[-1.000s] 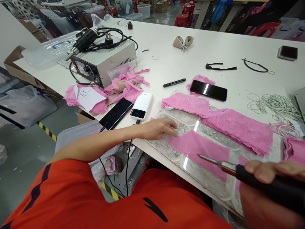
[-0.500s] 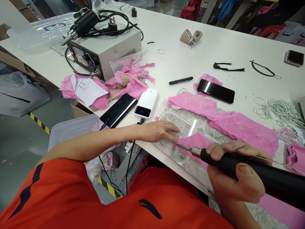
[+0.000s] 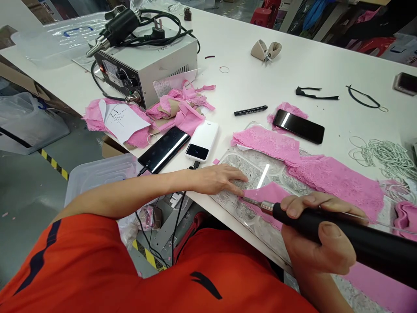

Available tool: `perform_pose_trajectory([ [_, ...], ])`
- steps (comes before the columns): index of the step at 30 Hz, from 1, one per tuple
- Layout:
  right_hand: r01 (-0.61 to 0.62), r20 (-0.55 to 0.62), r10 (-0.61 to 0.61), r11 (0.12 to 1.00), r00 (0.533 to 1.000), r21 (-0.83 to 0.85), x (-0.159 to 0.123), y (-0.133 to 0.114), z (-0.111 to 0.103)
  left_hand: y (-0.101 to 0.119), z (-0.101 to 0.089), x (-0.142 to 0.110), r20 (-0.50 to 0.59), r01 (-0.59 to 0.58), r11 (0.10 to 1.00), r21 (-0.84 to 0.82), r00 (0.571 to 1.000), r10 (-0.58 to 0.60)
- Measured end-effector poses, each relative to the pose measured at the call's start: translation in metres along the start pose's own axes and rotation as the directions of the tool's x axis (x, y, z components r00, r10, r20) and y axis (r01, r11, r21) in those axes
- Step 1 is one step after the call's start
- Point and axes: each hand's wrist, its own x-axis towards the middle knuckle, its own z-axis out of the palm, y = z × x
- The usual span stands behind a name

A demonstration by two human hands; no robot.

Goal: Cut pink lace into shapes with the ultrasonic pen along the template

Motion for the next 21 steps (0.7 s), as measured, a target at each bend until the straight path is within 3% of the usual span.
perform_pose_trajectory([
  [8, 0.031, 0.043, -0.033, 0.998, 0.999, 0.049, 0.0009, 0.0034, 0.0008, -0.001, 0.0017, -0.0004, -0.059, -0.028, 1.0, -0.014, 0.998, 0.027],
  [15, 0.039, 0.077, -0.042, 0.998, 0.996, 0.04, -0.001, 0.0048, -0.0022, -0.0016, 0.0019, 0.0, 0.027, -0.006, 0.998, 0.062, 1.0, 0.004],
  [21, 0.023, 0.091, -0.023, 1.0, 0.996, 0.006, -0.0024, 0.0021, -0.0021, -0.0005, 0.0004, -0.0017, -0.005, -0.056, 0.994, 0.09, 0.998, 0.056],
])
